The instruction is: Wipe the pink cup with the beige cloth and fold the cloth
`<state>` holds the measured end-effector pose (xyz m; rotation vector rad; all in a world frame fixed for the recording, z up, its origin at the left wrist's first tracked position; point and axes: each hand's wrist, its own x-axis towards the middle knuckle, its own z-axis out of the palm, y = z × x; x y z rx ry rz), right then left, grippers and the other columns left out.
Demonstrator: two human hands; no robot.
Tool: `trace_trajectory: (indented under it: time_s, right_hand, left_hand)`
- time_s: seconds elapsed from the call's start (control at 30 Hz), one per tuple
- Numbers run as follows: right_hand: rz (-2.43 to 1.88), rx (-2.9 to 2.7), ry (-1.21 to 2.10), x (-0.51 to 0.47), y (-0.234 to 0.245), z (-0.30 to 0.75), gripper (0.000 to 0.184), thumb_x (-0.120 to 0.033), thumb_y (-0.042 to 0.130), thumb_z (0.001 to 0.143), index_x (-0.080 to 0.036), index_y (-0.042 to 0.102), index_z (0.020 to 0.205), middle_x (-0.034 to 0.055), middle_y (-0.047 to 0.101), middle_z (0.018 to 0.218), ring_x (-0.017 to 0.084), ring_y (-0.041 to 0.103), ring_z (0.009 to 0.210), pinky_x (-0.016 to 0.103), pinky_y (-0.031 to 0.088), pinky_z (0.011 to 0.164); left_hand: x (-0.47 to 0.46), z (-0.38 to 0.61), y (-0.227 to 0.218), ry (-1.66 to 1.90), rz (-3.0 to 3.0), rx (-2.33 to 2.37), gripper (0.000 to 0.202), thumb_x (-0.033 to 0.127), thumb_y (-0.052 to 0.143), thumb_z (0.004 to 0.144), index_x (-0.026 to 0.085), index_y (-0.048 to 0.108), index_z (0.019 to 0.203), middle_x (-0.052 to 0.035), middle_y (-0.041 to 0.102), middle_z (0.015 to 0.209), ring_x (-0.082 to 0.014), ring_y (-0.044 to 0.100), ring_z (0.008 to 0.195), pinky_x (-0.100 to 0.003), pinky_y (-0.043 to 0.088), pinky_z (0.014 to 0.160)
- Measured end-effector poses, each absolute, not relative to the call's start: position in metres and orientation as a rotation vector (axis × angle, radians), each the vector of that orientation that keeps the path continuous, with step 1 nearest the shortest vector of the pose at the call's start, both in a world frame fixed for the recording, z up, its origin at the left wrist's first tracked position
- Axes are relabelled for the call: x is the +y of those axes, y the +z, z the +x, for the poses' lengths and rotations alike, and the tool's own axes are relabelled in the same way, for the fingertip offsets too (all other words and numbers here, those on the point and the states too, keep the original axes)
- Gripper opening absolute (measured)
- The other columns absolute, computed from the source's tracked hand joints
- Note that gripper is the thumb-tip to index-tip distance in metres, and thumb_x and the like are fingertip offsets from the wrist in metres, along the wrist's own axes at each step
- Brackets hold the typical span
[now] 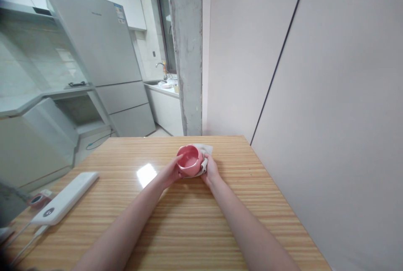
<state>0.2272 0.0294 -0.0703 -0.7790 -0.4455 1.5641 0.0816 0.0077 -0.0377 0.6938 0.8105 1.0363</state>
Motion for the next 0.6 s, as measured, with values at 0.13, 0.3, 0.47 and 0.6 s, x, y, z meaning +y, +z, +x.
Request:
trace_trajectory:
  time_s: [0.13, 0.3, 0.47, 0.6]
  right_hand:
    - [-0.735, -0.375, 1.630, 0.027, -0.070, 0.227, 0.011, -0.026, 0.054, 0.072, -0.020, 0.063, 0.070, -0.0008, 0.068, 0.059, 0.017, 0.064, 0.060, 0.027, 0.053, 0.063]
    - [-0.712, -0.455, 1.745, 0.022, -0.070, 0.222, 0.010, -0.024, 0.054, 0.072, -0.020, 0.063, 0.073, 0.0005, 0.069, 0.061, 0.017, 0.063, 0.060, 0.027, 0.052, 0.060]
    - [-0.761, -0.477, 1.645, 0.023, -0.068, 0.226, 0.012, -0.028, 0.053, 0.071, -0.021, 0.063, 0.074, 0.0004, 0.067, 0.060, 0.020, 0.065, 0.067, 0.030, 0.052, 0.064]
    - [-0.866, -0.572, 1.639, 0.019, -0.064, 0.224, 0.018, -0.030, 0.050, 0.071, -0.020, 0.063, 0.077, 0.0022, 0.068, 0.063, 0.021, 0.066, 0.071, 0.031, 0.053, 0.066]
  left_hand:
    - [0.007, 0.087, -0.041, 1.097, 0.632, 0.875, 0.038, 0.035, 0.054, 0.084, 0.014, 0.061, 0.114, -0.0105, 0.065, 0.115, -0.0222, 0.061, 0.100, -0.028, 0.052, 0.073]
    - [0.018, 0.081, -0.044, 1.364, 0.649, 0.955, 0.041, 0.039, 0.057, 0.082, 0.018, 0.059, 0.117, -0.0079, 0.065, 0.115, -0.0193, 0.061, 0.101, -0.025, 0.051, 0.075]
    - [0.019, 0.078, -0.048, 1.071, 0.707, 1.005, 0.049, 0.040, 0.064, 0.075, 0.017, 0.058, 0.117, -0.0104, 0.067, 0.106, -0.0184, 0.064, 0.083, -0.023, 0.049, 0.059]
    - [0.023, 0.079, -0.053, 1.319, 0.711, 1.059, 0.040, 0.038, 0.059, 0.077, 0.016, 0.061, 0.111, -0.0083, 0.068, 0.101, -0.0183, 0.063, 0.083, -0.024, 0.048, 0.061]
